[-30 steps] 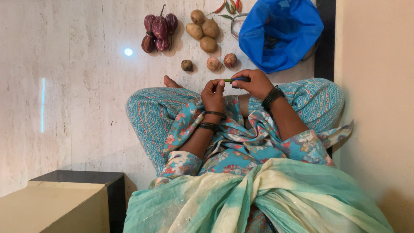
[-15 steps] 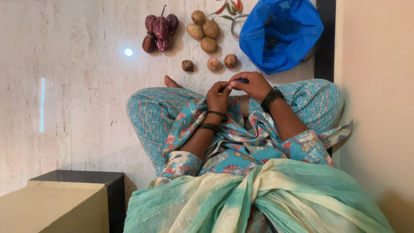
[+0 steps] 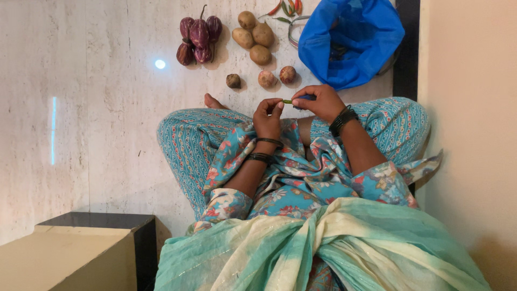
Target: The person sits on the floor and peels small vegetables, likely onions or shallots, one by one using a small knife. The peeled skins are placed into a blue bag nearby.
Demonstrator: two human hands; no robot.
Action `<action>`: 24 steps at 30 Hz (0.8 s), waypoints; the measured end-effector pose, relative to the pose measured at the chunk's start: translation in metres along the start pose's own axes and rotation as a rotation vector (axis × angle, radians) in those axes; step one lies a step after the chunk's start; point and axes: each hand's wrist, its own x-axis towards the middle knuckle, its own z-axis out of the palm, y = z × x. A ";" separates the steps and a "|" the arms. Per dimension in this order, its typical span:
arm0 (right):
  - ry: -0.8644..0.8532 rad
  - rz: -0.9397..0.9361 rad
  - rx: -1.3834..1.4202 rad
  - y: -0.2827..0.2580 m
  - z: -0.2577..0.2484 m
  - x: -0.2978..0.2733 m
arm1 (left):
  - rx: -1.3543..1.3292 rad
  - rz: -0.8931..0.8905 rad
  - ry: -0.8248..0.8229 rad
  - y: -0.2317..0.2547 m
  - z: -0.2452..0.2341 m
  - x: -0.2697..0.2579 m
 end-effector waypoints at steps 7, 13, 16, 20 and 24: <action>-0.053 -0.013 -0.018 0.010 0.005 0.003 | 0.094 0.015 -0.107 0.015 0.002 -0.006; -0.073 0.009 0.037 0.012 0.009 0.004 | 0.131 0.020 -0.112 0.024 0.002 -0.008; -0.095 -0.018 0.054 0.014 0.010 0.006 | 0.150 0.044 -0.109 0.026 0.002 -0.008; -0.103 -0.035 0.043 0.014 0.011 0.005 | 0.088 0.008 -0.116 0.029 0.004 -0.009; -0.081 -0.041 0.085 0.010 0.011 0.004 | 0.122 0.027 -0.072 0.031 0.003 -0.009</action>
